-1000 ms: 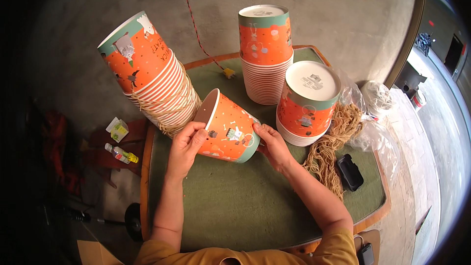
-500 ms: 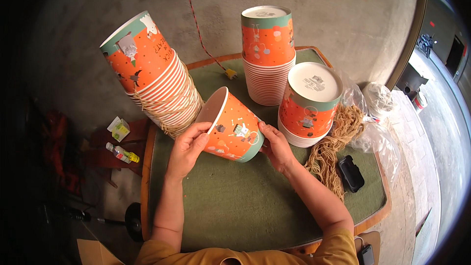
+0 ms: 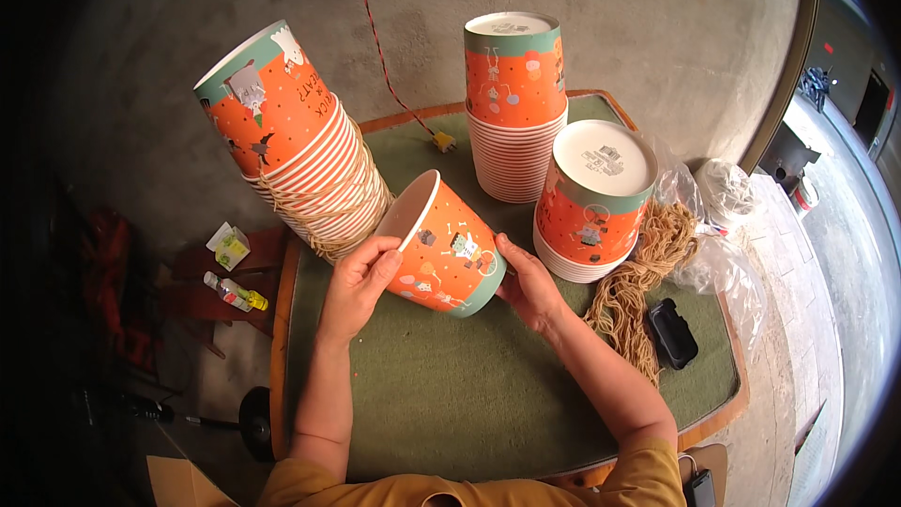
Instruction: Threading a string through holes in decorated paper cups to assemble a craft.
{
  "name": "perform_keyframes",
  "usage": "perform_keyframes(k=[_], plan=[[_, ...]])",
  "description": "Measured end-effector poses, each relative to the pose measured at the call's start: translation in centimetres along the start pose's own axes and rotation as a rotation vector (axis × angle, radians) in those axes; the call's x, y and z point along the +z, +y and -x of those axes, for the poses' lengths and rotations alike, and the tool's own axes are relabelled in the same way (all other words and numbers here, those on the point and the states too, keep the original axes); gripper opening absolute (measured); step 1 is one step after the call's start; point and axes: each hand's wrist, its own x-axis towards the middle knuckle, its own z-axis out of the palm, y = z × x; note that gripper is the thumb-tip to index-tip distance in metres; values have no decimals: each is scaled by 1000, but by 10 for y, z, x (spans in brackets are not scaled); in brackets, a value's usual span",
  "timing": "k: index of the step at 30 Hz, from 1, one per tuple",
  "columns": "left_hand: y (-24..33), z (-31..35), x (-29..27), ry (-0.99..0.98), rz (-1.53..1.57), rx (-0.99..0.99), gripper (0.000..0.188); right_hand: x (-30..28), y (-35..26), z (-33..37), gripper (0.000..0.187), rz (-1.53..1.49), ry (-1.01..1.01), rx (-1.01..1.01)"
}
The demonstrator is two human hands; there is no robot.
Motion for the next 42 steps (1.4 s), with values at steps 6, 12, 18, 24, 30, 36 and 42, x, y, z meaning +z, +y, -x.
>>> perform_keyframes(k=[6,12,18,24,30,36,42], plan=[[5,1,1,20,-5,40,25,0,-2,1,41,70,22,74],[3,-2,-3,124,36,36,23,-2,4,-2,46,80,-87,84],[3,0,-6,113,48,7,20,3,4,0,46,160,-101,53],[23,10,11,55,-77,47,15,1,5,0,44,201,-67,34],[26,14,27,1,-516,330,14,-4,11,-8,49,413,-57,47],[10,11,36,-46,-560,363,17,-22,19,-14,56,755,49,-166],[7,11,36,-70,-566,354,16,-18,9,-7,48,1401,271,-376]])
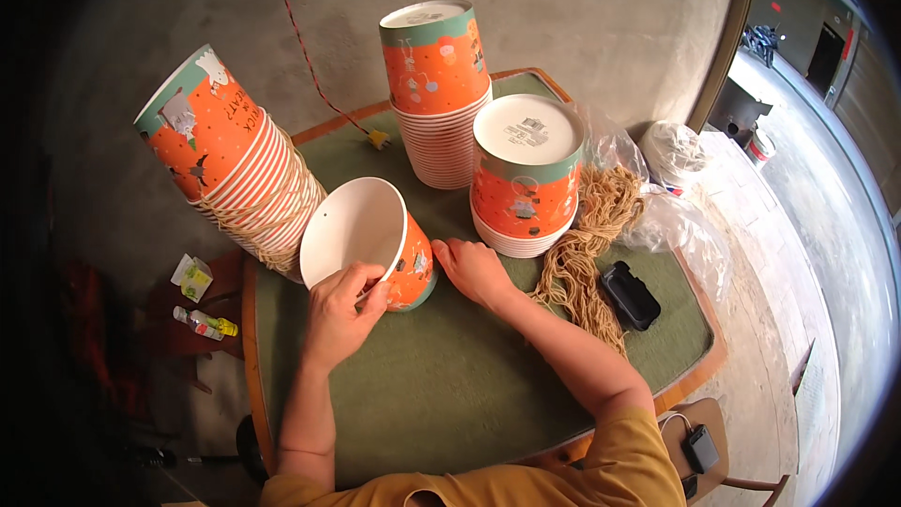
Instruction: Threading a string through holes in decorated paper cups to assemble a craft.
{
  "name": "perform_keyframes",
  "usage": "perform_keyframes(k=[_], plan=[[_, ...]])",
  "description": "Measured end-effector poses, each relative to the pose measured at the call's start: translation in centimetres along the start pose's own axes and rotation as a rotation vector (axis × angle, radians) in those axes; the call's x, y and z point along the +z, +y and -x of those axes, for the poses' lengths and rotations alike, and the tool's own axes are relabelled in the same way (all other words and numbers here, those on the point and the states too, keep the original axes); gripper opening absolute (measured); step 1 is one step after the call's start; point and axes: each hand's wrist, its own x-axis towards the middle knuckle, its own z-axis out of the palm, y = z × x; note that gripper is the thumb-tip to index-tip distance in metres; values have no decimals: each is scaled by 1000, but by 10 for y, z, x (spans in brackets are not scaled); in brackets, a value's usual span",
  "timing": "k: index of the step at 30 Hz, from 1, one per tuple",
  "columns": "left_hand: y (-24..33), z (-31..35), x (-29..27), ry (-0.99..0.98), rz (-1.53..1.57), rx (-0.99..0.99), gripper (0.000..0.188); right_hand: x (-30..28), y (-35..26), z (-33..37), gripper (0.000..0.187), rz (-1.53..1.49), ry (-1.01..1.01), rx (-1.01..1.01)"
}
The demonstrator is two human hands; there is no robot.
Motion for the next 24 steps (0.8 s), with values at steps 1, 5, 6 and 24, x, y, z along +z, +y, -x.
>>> perform_keyframes(k=[1,5,6,24], plan=[[0,0,1,-1,5,0,16,-1,0,0,45,41,21,-30],[-1,-1,4,-17,15,-6,15,-6,-8,5,41,198,65,-67],[-1,-1,5,-19,7,1,15,-7,-7,4,37,234,59,-82],[4,-8,26,61,-236,181,16,-129,32,73,31,379,-28,-5]])
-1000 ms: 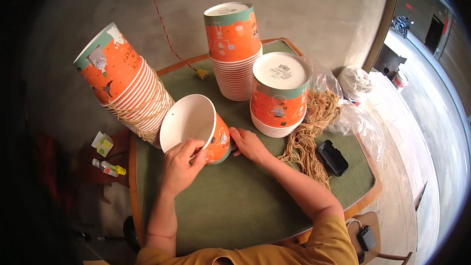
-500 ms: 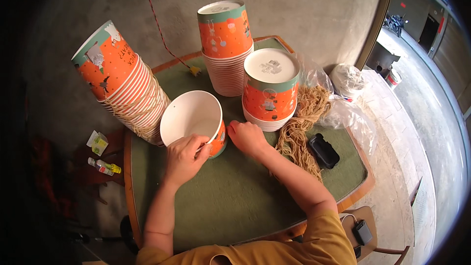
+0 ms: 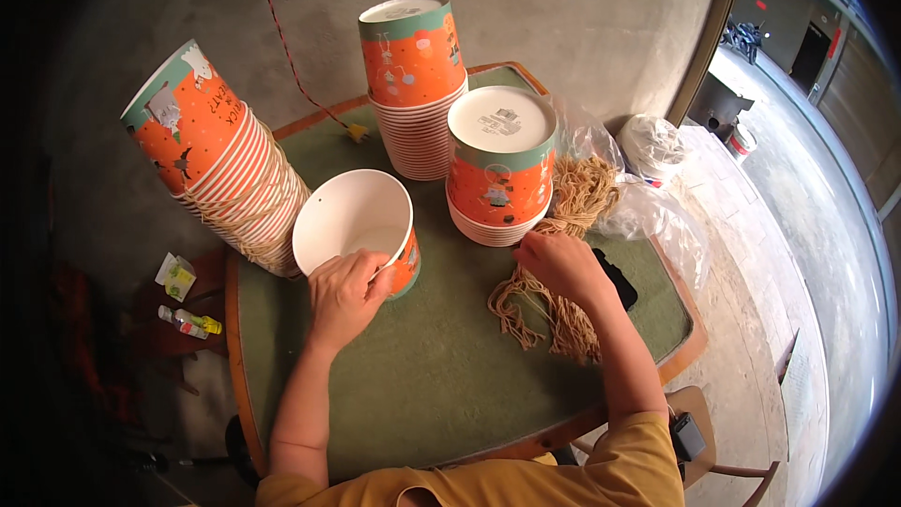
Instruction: Threading a string through holes in decorated paper cups to assemble a craft.
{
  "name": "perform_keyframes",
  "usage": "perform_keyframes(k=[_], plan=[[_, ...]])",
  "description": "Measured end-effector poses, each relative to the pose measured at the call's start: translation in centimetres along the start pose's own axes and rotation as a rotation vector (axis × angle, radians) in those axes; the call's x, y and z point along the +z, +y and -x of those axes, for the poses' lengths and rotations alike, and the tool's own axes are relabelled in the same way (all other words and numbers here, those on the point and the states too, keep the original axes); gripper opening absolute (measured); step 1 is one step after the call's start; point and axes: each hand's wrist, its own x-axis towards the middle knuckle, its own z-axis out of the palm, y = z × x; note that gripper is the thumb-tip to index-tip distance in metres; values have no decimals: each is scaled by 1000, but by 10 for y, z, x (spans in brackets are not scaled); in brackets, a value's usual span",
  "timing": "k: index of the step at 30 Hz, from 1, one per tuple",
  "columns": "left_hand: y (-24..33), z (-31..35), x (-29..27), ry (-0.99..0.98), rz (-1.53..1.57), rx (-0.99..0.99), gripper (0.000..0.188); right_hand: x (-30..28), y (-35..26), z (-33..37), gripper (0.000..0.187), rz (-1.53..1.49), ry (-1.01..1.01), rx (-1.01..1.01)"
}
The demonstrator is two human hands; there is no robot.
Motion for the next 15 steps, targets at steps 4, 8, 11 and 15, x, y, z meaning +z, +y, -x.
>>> perform_keyframes(k=[4,8,11,15], plan=[[0,1,0,-3,-7,-3,15,-4,-5,16,29,125,-167,82],[-1,1,0,7,-7,1,15,15,4,41,28,147,-137,17],[2,0,0,6,-18,-2,15,42,14,49,24,193,68,-75],[1,1,1,11,8,2,13,58,5,57,17,89,181,-82]])
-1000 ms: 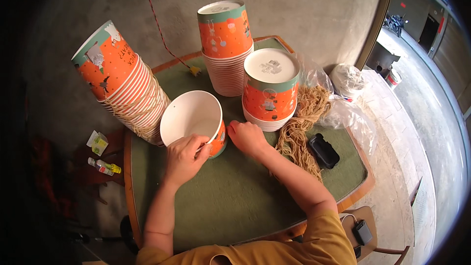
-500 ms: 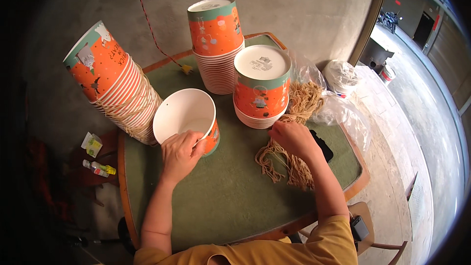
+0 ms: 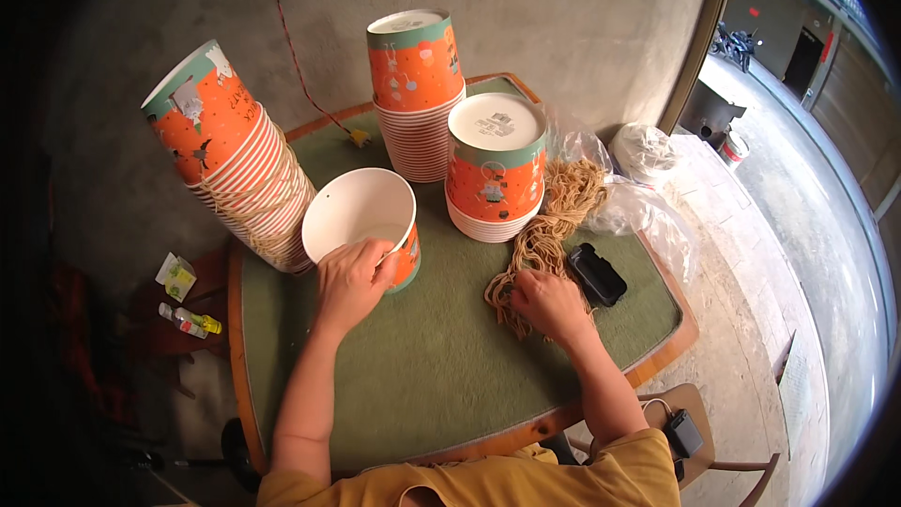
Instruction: Threading a string through holes in decorated paper cups to assemble a craft.
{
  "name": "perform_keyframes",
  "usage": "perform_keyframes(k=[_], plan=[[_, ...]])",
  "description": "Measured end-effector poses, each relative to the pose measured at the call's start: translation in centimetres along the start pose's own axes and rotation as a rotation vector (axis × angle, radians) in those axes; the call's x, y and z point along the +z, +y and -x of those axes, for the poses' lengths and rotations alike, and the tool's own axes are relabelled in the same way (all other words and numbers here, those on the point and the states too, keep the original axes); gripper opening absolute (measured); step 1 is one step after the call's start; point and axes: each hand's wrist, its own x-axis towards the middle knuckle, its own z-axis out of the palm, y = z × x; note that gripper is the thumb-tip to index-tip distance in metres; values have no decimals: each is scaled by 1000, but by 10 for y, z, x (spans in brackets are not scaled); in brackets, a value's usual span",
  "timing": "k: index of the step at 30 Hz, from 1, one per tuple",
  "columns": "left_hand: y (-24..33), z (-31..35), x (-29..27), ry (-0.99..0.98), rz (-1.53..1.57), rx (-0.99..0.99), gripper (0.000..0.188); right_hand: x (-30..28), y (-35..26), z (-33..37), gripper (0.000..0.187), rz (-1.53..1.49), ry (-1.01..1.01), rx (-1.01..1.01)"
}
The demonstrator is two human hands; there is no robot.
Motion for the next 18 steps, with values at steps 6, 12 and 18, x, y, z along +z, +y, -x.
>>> perform_keyframes(k=[6,12,18], plan=[[-3,3,0,21,-18,2,15,6,-62,8,14,-237,41,-95],[-1,1,0,29,2,9,13,0,-125,-8,15,-569,-412,-302],[-5,3,0,44,209,-72,18,-20,-176,-45,16,-792,-527,-572]])
